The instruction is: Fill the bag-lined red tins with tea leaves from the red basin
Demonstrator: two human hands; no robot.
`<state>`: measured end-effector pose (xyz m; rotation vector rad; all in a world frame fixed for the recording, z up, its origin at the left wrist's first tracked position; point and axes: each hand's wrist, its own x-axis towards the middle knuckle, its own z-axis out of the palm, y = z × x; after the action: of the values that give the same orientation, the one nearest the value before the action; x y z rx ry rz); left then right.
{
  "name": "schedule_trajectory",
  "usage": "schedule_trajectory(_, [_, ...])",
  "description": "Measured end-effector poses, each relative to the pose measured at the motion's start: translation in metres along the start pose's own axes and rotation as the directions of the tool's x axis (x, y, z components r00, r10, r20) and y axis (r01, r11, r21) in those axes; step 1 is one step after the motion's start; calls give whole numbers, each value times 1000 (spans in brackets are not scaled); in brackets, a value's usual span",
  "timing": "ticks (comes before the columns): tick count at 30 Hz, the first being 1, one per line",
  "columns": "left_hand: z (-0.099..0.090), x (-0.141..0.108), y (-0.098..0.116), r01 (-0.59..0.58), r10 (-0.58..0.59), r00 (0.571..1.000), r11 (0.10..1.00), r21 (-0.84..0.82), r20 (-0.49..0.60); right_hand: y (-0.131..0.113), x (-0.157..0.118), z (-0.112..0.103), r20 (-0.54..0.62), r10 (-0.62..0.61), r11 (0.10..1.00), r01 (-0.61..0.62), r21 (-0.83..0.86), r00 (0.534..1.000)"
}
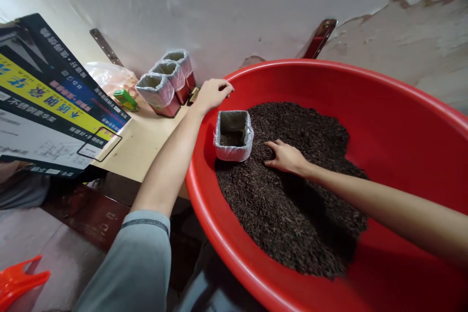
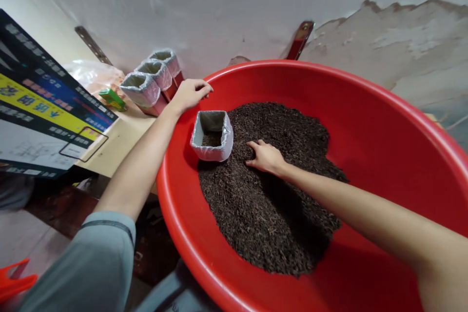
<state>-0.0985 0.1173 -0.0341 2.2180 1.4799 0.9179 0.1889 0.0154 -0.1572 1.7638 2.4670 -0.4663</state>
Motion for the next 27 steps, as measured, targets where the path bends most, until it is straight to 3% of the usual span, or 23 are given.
schedule_trajectory(5, [2, 2, -1, 0, 0, 1000, 999, 39, 4, 10, 5, -8, -128, -39, 985, 60, 159, 991])
schedule_trajectory(9, [3, 2, -3, -7, 7, 1000, 1000, 16, -10, 13, 11, -37, -315, 15, 876, 139, 462, 949])
schedule_trajectory(12, [3, 2, -4, -9, 9, 1000, 1000, -6, -13, 1, 20, -68, -494, 85, 672, 317, 670, 865])
schedule_trajectory(15, [4, 2, -4, -5, 5, 1000, 1000, -5, -17, -30, 31, -92, -628, 77, 365, 564, 741, 775])
schedule_trajectory(18, [3, 2, -3, -5, 6, 1000, 1000, 8, -15, -71, 40, -101, -667, 86, 185, 646, 741, 740])
schedule_trajectory(22, [3, 1, -3, -27, 28, 999, 999, 16, -18, -113, 50, -92, -693, 133, 167, 673, 721, 709])
schedule_trajectory(27, [2, 2, -3, -29, 30, 999, 999, 39, -20, -120, 61, -77, -724, 181, 185, 701, 689, 665])
